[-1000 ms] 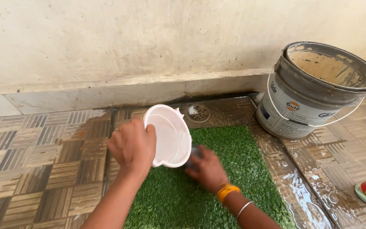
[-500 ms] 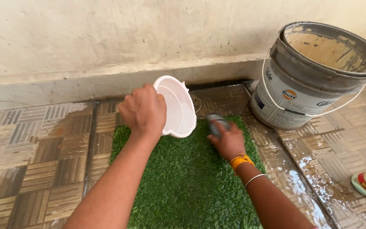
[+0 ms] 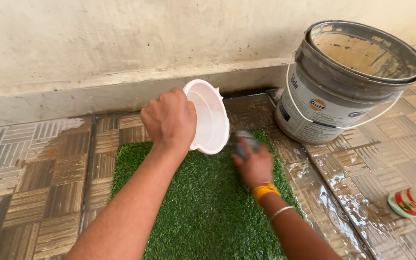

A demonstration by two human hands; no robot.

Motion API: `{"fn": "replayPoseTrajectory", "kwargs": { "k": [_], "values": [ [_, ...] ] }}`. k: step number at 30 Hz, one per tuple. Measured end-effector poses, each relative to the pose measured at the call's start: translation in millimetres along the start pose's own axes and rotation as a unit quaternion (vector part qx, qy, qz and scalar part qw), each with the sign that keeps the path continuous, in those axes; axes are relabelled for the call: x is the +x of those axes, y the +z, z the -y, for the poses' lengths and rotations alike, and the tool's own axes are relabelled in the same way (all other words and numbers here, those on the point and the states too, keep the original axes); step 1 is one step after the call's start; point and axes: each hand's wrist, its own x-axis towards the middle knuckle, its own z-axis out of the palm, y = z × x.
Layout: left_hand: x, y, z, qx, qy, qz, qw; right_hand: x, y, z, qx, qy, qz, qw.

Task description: Cleaning an artificial grass mat using water and a scrub brush.

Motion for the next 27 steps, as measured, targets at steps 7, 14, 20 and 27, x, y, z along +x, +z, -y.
{"fn": "replayPoseTrajectory", "kwargs": {
  "k": [7, 14, 20, 27],
  "values": [
    [-3.3, -39.0, -0.7, -0.026, -0.129, 0.079, 0.988, -48.5, -8.9, 10.6, 0.058, 0.141, 0.007, 0.988],
    [-26.0, -59.6, 8.4, -0.005, -0.047, 0.021, 0.999, -79.6, 10.8, 1.4, 0.027, -0.175, -0.031, 0.984],
    [-43.1, -79.7, 17.1, -0.026, -0.060, 0.052, 0.996, -64.2, -30.2, -76.6, -0.127, 0.126, 0.001, 0.984],
    [-65.1, -106.6, 37.4, 0.006, -0.041, 0.066, 0.997, -125.1, 11.9, 62.6, -0.012, -0.020, 0.032, 0.999]
  ]
}}
